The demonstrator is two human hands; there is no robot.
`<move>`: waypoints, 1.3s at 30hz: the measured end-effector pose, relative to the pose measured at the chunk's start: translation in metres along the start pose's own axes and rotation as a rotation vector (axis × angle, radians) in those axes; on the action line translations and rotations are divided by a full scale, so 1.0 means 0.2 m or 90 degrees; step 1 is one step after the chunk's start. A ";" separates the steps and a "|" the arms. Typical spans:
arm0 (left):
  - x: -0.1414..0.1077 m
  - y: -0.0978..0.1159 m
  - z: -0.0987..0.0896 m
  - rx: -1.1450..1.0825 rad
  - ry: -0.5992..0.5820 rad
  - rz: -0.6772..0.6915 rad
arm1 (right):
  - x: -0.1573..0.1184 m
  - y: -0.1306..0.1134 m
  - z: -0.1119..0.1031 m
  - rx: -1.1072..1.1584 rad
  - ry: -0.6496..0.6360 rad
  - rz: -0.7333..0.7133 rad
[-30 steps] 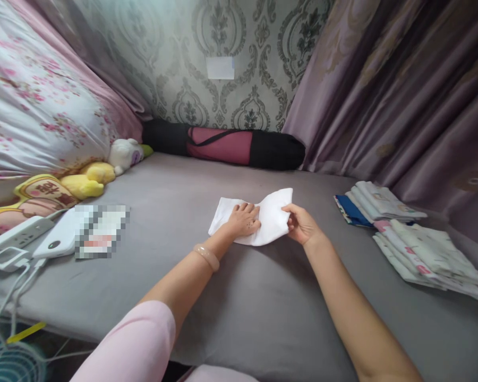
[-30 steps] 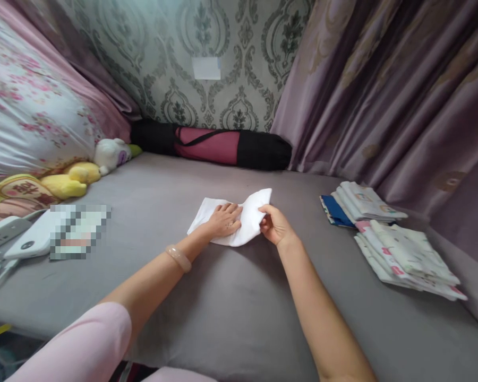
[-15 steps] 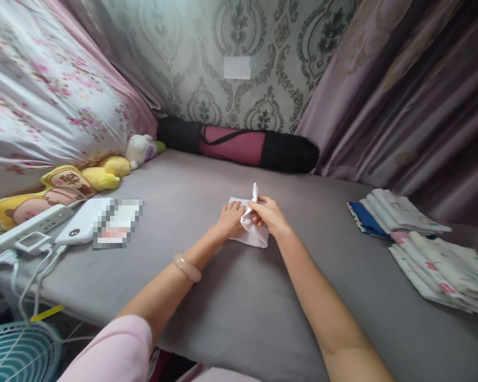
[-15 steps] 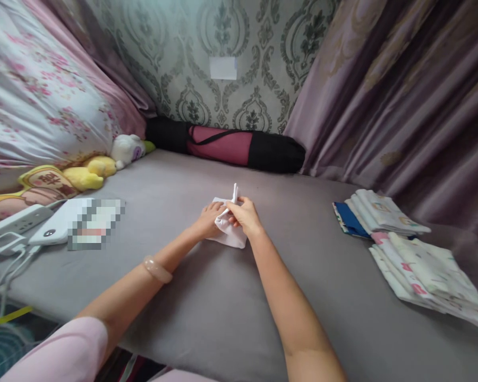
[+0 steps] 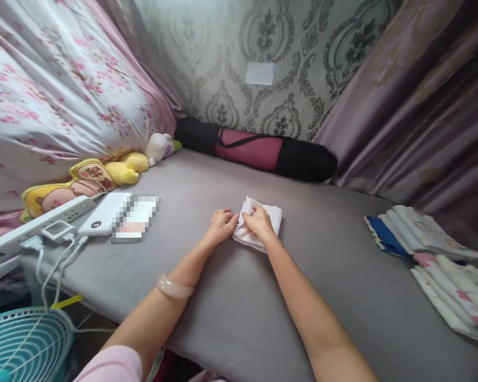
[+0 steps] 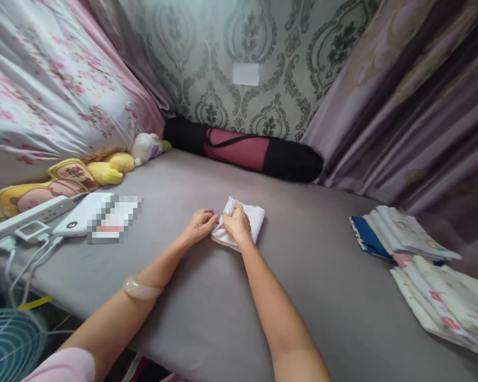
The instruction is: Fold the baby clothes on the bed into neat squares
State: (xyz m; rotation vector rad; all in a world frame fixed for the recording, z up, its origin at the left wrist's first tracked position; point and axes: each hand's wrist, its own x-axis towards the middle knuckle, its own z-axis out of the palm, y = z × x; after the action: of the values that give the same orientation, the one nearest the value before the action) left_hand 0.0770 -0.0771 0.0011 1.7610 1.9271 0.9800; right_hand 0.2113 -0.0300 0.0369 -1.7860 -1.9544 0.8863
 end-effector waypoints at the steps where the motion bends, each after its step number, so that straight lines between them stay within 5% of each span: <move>1: 0.00 0.00 0.00 -0.001 -0.003 -0.006 | 0.00 0.00 0.00 -0.004 -0.013 -0.002; 8: -0.06 0.05 -0.01 0.049 -0.013 -0.053 | 0.04 0.06 -0.07 0.091 -0.138 -0.084; 13: -0.10 0.07 -0.02 0.061 -0.029 -0.031 | 0.08 0.14 -0.25 -0.047 -0.020 -0.403; 18: -0.13 0.11 -0.04 0.086 -0.020 0.073 | 0.20 0.18 -0.29 -0.257 -0.185 -0.603; 21: -0.14 0.11 -0.04 0.130 -0.078 0.121 | 0.28 0.21 -0.24 -0.320 -0.249 -0.618; 26: -0.13 0.08 -0.04 0.136 -0.149 0.082 | 0.35 0.27 -0.15 -0.302 -0.268 -0.613; 30: -0.11 0.07 -0.05 0.128 -0.158 0.076 | 0.38 0.28 -0.18 -0.122 -0.277 -0.556; 34: -0.12 0.07 -0.05 0.120 -0.146 0.092 | 0.38 0.27 -0.27 0.083 -0.196 -0.511; 39: -0.11 0.06 -0.04 0.121 -0.139 0.097 | 0.35 0.36 -0.28 -0.142 -0.182 -0.566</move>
State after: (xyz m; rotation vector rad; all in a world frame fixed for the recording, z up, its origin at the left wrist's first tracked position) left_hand 0.0846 -0.1013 0.0115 2.0522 1.8199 0.6363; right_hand 0.2916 0.0513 0.0217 -0.6974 -2.7335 0.6270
